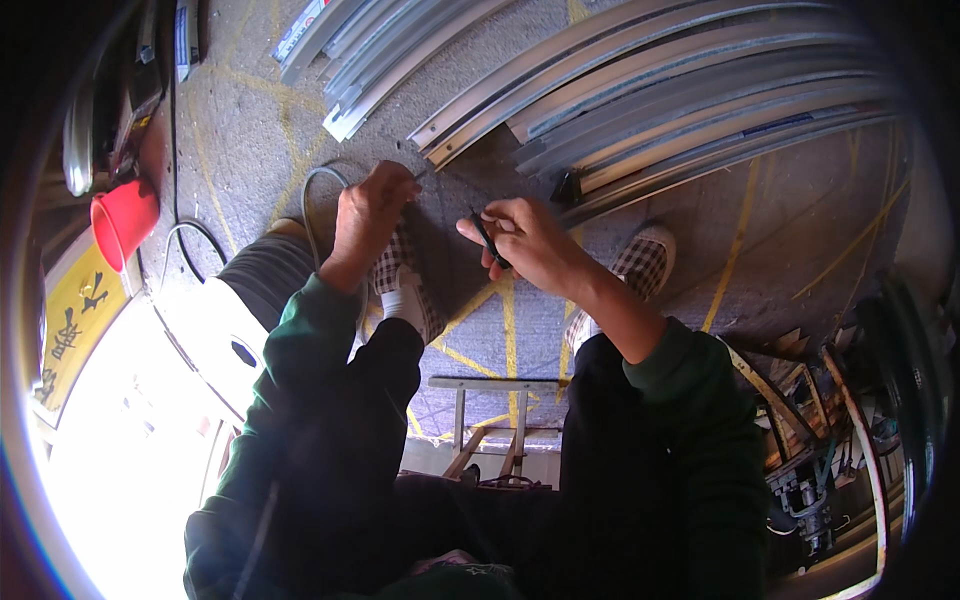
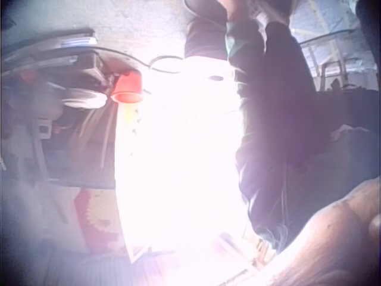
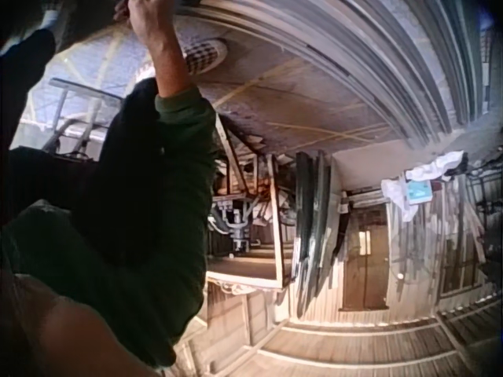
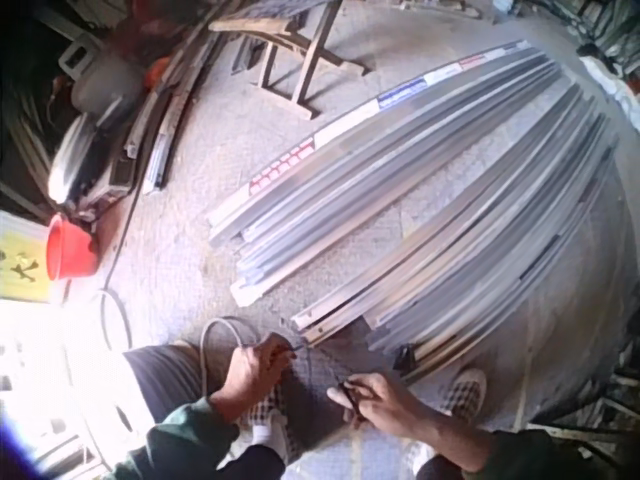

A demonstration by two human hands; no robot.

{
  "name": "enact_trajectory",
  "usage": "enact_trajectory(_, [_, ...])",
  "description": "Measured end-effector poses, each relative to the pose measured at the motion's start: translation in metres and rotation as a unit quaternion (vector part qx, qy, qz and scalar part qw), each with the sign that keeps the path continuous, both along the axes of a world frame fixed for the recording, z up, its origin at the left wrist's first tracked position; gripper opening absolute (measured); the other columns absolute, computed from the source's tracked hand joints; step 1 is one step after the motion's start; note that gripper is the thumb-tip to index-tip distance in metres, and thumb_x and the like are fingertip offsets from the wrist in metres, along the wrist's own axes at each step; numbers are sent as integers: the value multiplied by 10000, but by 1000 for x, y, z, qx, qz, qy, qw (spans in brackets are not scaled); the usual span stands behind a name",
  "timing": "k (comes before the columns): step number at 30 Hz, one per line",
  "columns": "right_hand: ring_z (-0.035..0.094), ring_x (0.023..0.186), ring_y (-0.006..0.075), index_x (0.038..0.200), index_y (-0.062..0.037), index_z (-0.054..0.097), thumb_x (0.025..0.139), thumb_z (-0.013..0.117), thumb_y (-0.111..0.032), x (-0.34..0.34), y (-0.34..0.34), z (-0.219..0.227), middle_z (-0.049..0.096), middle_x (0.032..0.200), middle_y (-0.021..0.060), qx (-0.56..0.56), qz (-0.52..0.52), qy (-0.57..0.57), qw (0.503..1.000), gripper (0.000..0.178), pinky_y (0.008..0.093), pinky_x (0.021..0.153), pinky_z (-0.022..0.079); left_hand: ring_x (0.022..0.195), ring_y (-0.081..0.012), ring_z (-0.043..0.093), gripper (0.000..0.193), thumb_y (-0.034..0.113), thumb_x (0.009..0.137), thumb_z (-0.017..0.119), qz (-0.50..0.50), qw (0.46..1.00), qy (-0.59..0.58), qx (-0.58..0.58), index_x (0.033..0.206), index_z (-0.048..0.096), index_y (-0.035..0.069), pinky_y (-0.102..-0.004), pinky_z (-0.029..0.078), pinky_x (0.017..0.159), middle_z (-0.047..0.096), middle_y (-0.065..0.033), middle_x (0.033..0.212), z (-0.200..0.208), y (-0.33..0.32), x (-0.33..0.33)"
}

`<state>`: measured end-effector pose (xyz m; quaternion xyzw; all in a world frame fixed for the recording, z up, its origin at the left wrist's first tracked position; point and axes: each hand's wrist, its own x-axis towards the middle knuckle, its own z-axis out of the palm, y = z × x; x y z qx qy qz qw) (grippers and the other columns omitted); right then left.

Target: The person sits on the floor and uses shears to cut thin metal strips from long aluminum profiles. They repeatedly measure, cut, and place the strips aside in a workshop setting.

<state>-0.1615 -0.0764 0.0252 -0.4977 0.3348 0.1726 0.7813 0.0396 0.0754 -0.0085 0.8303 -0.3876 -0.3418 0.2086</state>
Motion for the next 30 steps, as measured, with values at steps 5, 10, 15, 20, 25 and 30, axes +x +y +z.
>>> enact_trajectory(5, [623, 565, 88, 830, -62, 618, 973, 624, -398, -5, -2, 1, 630, 666, 17, -5, -4, 12, 1000, 364, 212, 446, 394, 732, -302, 704, 93, 178, 888, 671, 35, 994, -67, -84, 963, 652, 127, -394, 547, 656, 714, -87, 800, -12, -3, -10])
enact_trajectory(10, [623, 565, 85, 850, -59, 623, 975, 618, -405, -6, -5, 4, 633, 672, 18, -10, 3, 23, 1000, 368, 207, 444, 392, 743, -295, 708, 91, 153, 881, 664, 24, 992, -78, -91, 962, 634, 126, -397, 548, 665, 719, -69, 811, -15, -1, -12])
enact_trajectory(15, [643, 570, 119, 837, -46, 619, 983, 623, -330, -6, -7, 7, 644, 667, 34, -9, -5, 21, 1000, 319, 255, 464, 419, 751, -305, 706, 93, 140, 885, 645, 49, 989, -88, -110, 971, 616, 125, -410, 543, 683, 717, -73, 821, -20, -1, -16])
enact_trajectory(20, [643, 568, 121, 845, -44, 626, 988, 614, -337, -5, -7, 7, 643, 665, 33, -6, -7, 24, 1000, 327, 255, 465, 424, 775, -339, 695, 93, 143, 889, 639, 66, 992, -66, -90, 975, 608, 125, -427, 533, 700, 707, -91, 821, -25, 0, -13])
enact_trajectory(25, [641, 565, 120, 830, -47, 618, 984, 615, -359, -4, -6, 5, 642, 666, 36, -6, -3, 25, 1000, 349, 251, 468, 426, 778, -356, 686, 93, 154, 888, 652, 84, 991, -49, -94, 960, 607, 116, -428, 528, 693, 692, -116, 816, -28, -2, -12])
enact_trajectory(30, [640, 561, 120, 817, -46, 614, 970, 630, -390, -4, -5, 5, 635, 657, 38, -14, -1, 27, 1000, 378, 249, 468, 428, 916, -252, 733, 95, 59, 895, 641, 91, 994, -18, -58, 978, 601, 34, -328, 539, 783, 718, -101, 893, -27, -4, -11])
